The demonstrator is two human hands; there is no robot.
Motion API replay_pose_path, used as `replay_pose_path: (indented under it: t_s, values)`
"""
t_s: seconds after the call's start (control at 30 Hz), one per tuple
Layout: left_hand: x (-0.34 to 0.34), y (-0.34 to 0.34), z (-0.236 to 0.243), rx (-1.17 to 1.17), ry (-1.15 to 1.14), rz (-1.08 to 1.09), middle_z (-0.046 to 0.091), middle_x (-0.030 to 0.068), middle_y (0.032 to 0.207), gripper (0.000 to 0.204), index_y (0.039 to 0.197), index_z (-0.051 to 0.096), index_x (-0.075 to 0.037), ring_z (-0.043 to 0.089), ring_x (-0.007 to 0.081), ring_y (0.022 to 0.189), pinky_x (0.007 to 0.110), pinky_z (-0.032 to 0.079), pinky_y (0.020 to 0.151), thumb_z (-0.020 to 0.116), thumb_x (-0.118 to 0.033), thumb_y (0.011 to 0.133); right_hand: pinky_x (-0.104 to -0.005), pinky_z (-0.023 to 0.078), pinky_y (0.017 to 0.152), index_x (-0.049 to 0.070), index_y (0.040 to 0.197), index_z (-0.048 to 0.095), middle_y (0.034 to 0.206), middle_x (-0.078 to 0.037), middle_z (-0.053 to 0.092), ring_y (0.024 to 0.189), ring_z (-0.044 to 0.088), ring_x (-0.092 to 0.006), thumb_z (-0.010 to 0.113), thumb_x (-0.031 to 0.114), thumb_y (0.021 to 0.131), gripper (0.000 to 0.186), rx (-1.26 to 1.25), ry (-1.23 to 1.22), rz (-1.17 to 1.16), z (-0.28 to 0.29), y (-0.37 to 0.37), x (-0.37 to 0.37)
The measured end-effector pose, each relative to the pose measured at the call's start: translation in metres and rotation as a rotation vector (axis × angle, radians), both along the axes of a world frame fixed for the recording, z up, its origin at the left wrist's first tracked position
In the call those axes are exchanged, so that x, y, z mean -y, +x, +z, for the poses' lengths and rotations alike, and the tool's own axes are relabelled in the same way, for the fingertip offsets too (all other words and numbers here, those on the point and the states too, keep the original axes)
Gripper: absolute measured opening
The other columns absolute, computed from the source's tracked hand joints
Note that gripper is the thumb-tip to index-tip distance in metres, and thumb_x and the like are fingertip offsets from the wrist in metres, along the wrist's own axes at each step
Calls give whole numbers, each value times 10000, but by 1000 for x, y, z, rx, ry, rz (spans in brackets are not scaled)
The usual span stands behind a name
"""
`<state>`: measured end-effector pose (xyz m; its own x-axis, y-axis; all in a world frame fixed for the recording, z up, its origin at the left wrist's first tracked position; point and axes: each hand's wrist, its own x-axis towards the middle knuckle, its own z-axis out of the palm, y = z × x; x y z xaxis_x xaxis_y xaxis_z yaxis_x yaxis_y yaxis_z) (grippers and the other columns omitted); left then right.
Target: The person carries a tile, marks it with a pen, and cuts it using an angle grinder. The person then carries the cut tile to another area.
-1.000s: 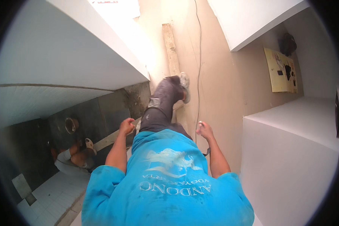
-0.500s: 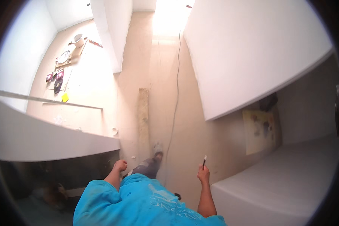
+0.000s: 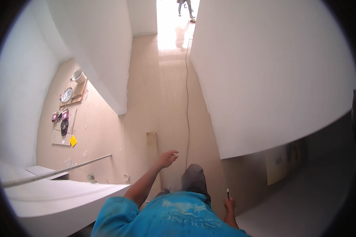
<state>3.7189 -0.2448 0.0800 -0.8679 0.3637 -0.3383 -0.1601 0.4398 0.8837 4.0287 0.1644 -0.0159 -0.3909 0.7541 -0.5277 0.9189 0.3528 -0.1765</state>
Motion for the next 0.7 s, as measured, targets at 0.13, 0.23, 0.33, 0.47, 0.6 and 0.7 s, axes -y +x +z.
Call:
replay_pose_path:
  t_s: [0.13, 0.23, 0.33, 0.47, 0.6, 0.7]
  values:
    - [-3, -81, -34, 96, 8, 134, 689, 133, 983, 337, 1195, 612, -75, 671, 206, 843, 357, 525, 771, 555, -276, 931, -430, 497, 790, 5, 920, 673, 885, -182, 692, 880, 672, -342, 614, 266, 815, 287, -44, 32, 189, -16, -116, -52]
    - [11, -134, -90, 53, -176, 122, 669, 179, 1064, 368, 1144, 635, -54, 642, 331, 971, 431, 498, 867, 516, -305, 904, -424, 508, 752, 47, 914, 685, 848, -156, 689, 823, 671, -323, 656, 317, 806, 292, -218, 218, 317, -74, -240, -104]
    - [60, -158, -118, 230, -572, 66, 647, 181, 1132, 396, 1094, 656, -49, 585, 360, 1093, 451, 461, 931, 537, -348, 863, -420, 511, 724, 85, 916, 690, 813, -141, 678, 798, 661, -307, 673, 340, 802, 279, -302, -76, 630, -8, -455, -65]
    - [82, -170, -117, 454, -289, 727, 697, 144, 885, 268, 1016, 672, -45, 694, 230, 744, 360, 554, 672, 587, -227, 839, -445, 500, 717, 65, 918, 667, 816, -148, 643, 821, 630, -331, 655, 315, 822, 268, -414, -112, 907, 68, -688, -12]
    - [85, -206, -110, 484, -183, 1047, 677, 94, 763, 222, 967, 658, -28, 658, 174, 589, 293, 520, 517, 587, -200, 845, -454, 496, 740, 55, 974, 640, 863, -166, 641, 856, 626, -344, 629, 248, 844, 232, -618, -171, 1009, 100, -869, 52]
    - [84, -234, -133, 685, -184, 1014, 664, 87, 743, 217, 1000, 628, -41, 650, 182, 586, 308, 499, 475, 574, -205, 868, -455, 495, 745, 59, 967, 633, 870, -169, 644, 856, 629, -353, 617, 214, 847, 196, -607, -205, 1073, 87, -981, 90]
